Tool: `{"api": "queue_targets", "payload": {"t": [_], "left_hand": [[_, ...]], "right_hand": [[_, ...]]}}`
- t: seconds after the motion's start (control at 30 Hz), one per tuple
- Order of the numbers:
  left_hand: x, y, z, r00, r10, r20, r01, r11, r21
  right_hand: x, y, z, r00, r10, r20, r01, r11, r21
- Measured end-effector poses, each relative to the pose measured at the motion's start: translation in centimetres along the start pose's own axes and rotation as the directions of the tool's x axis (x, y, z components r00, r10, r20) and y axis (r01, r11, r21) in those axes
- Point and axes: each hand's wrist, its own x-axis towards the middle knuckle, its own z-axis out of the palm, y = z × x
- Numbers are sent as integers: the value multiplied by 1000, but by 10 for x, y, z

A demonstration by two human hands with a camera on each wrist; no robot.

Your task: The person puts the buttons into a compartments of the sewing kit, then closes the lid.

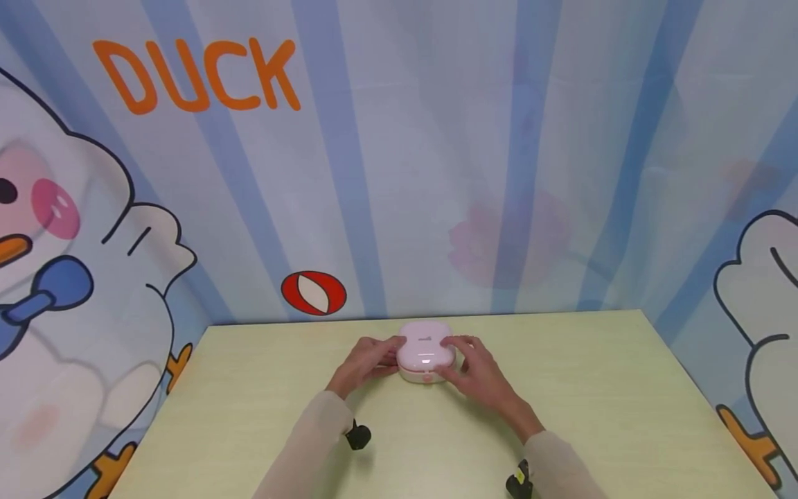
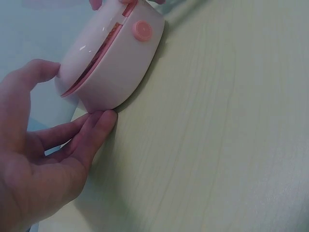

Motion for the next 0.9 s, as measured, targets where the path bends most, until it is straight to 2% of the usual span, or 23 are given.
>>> {"api": "queue_targets", "payload": {"t": [0.2,0.37,0.53,0.7,0.9], "left_hand": [[0,1,1,1000,1,-4,-1,1000,18],[0,3,2,1000,-14,-2,14,1000,7],[-2,5,2,1000,-24,2,24,1000,-10],[0,5,2,1000,-27,10,27,1000,-1],[2,3,-1,1000,-21,20,21,1000,13]], "right_hand": [[0,-2,6,998,59,28,-59,998,-20],[-1,-7,7,996,88,0,-88,995,-56],[-4,-12,9,996,72,-50,-76,993,-86],[-4,-16,11,993,78,-93,-85,994,-70],[-1,-17,11,988,129,-81,-130,991,-11]]}}
